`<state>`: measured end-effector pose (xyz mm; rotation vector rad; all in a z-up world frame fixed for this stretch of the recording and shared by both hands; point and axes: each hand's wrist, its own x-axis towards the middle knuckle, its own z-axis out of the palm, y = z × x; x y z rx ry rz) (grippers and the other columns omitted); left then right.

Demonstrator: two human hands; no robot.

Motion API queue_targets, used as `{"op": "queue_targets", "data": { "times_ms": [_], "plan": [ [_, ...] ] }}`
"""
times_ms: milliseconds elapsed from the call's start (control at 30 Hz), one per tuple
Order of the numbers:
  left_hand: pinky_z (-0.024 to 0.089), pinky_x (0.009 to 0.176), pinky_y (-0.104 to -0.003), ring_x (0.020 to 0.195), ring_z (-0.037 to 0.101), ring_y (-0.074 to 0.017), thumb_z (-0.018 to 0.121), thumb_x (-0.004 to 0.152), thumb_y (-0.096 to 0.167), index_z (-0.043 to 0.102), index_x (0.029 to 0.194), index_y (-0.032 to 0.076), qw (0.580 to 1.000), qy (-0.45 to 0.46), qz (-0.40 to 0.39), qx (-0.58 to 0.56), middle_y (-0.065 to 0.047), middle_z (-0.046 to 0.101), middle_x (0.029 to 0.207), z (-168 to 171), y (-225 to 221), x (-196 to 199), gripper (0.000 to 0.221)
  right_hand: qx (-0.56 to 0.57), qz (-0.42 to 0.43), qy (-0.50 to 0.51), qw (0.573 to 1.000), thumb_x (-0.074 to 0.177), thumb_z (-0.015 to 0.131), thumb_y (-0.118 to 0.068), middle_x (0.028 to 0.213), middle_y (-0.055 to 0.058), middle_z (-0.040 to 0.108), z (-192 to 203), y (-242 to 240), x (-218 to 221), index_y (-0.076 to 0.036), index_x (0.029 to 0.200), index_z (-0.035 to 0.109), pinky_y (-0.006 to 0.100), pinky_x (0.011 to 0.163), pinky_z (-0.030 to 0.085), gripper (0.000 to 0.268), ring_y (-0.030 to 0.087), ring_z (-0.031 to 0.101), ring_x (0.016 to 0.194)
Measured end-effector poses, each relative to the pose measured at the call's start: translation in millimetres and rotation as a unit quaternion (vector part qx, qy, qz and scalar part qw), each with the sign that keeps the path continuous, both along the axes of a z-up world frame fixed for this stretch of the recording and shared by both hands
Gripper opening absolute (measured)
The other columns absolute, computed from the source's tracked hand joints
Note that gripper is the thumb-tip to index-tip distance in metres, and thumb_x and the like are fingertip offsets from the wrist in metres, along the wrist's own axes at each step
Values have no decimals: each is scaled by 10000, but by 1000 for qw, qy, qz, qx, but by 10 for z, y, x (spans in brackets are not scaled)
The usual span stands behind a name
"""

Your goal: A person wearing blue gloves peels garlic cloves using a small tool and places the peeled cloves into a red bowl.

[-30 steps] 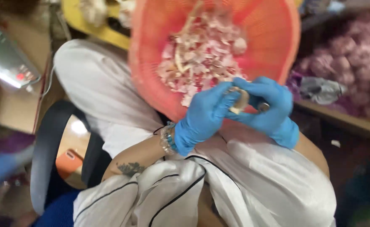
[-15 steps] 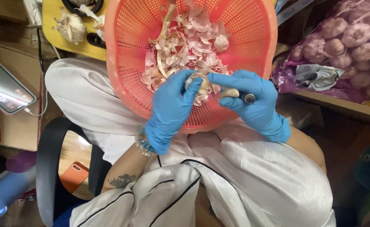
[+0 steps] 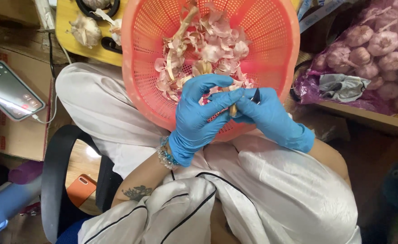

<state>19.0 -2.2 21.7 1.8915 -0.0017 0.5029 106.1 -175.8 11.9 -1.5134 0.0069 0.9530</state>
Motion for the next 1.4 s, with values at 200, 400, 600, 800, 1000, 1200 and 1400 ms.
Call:
{"op": "queue_targets", "data": {
  "times_ms": [200, 400, 600, 800, 1000, 1200, 1400],
  "plan": [
    [570, 1065, -475, 1216, 647, -351, 594, 1072, 248, 693, 1325, 106, 994, -74, 8, -76, -147, 616, 1332, 12, -30, 44, 307, -20, 86, -79, 993, 920, 644, 28, 764, 220, 699, 239, 37, 50, 46, 1134, 743, 312, 483, 511, 236, 230, 663, 615],
    [590, 1029, -308, 1079, 745, -190, 497, 1116, 164, 567, 1410, 80, 952, 43, 76, -295, -77, 630, 1419, -308, 61, -9, 314, -52, 49, -84, 994, 854, 490, 64, 1087, 86, 568, 485, 211, 36, -40, 1472, 578, 257, 571, 302, 633, 105, 350, 623],
    [533, 838, -352, 846, 671, -184, 501, 995, 440, 673, 1276, 202, 975, 181, 47, -119, -18, 714, 929, -226, 110, -124, 407, 5, 117, -122, 986, 1091, 417, -194, 868, 165, 680, 366, 130, -33, 23, 1498, 526, 238, 451, 279, 473, 142, 361, 494],
    [516, 1027, -401, 1188, 722, -279, 364, 1024, 572, 608, 1385, 250, 984, 164, -58, -28, -48, 736, 1332, -547, 71, -100, 541, -28, 156, -112, 981, 1024, 466, -200, 861, 128, 572, 314, 138, -14, -25, 1602, 440, 256, 384, 173, 604, 127, 255, 486],
    [531, 854, -445, 982, 748, -355, 445, 905, 581, 518, 1300, 187, 969, 241, -45, -34, -144, 764, 1062, -338, 42, -119, 563, -22, 102, -101, 989, 986, 560, -73, 812, 187, 595, 17, -22, 78, 13, 1536, 528, 246, 477, 215, 557, 122, 270, 558],
    [536, 891, -391, 960, 743, -288, 557, 905, 427, 561, 1246, 162, 956, 265, -39, -118, -90, 757, 1142, -247, 10, -127, 432, -43, 58, -134, 988, 933, 638, -28, 653, 43, 440, -193, -156, 149, 85, 1224, 672, 242, 467, 216, 313, 106, 287, 548],
    [526, 789, -327, 776, 698, -161, 559, 921, 485, 619, 1083, 221, 966, 222, -81, -105, 32, 752, 865, -235, 60, -170, 315, -24, 30, -130, 991, 964, 636, 19, 805, 261, 663, -364, -303, 218, 80, 1062, 661, 252, 462, 249, 118, 136, 314, 498]
  ]
}}
